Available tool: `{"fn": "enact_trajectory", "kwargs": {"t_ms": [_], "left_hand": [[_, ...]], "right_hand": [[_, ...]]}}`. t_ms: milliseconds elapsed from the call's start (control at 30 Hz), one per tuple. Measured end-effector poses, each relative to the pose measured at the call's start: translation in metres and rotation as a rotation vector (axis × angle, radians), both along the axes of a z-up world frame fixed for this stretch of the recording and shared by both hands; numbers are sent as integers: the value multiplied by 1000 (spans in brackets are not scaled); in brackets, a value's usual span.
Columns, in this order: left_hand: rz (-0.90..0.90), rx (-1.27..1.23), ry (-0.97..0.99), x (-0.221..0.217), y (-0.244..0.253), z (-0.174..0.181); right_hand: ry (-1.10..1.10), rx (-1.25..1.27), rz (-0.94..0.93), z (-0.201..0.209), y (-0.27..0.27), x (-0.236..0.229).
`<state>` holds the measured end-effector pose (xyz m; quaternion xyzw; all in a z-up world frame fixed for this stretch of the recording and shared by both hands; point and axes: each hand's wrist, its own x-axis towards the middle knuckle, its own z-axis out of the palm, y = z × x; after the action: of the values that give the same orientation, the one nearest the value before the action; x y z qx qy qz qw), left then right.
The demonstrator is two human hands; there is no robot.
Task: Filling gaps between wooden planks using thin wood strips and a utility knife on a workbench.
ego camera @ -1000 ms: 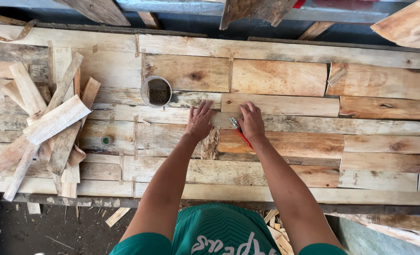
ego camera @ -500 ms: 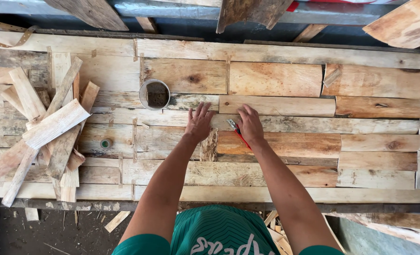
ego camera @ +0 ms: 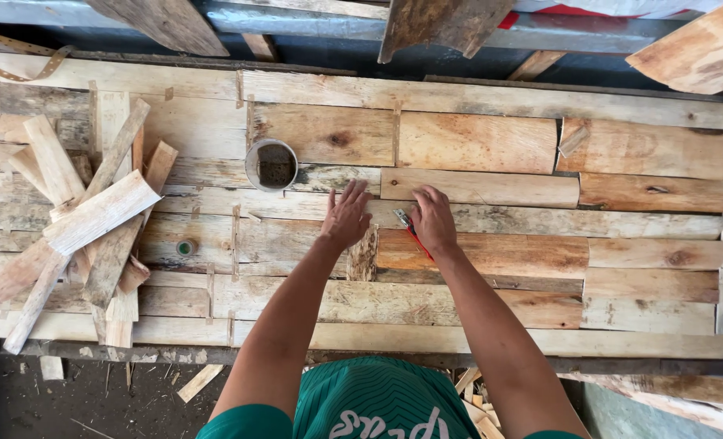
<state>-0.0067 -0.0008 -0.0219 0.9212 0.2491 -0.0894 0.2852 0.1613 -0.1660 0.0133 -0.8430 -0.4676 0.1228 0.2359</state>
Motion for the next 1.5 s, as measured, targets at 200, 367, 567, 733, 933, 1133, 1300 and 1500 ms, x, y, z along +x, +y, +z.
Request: {"fn": "enact_trajectory", "kwargs": {"t_ms": [200,367,567,733,933,1133,1300,1500], "left_hand": [[129,46,-220,-26,-16,-5],[317,26,-423,-60,-18,10],[511,46,-441,-112,-8,10],[709,32,-387,-168,-3,11],[803,186,-425,-237,16,9],[974,400,-200,-291,49,15],[1048,319,12,-306,69,-3],[948,312,8,-305,77,0]], "right_hand": [[-17,153,26,9,3,-19],[11,206,49,11,10,-47],[18,190,132,11,23,-86],[82,132,148,10,43,-135],[247,190,277,0,92,-212],[336,5,296,-1,115,-261],[330,62,290,14,110,-265],[297,82,240,13,100,-251]]}}
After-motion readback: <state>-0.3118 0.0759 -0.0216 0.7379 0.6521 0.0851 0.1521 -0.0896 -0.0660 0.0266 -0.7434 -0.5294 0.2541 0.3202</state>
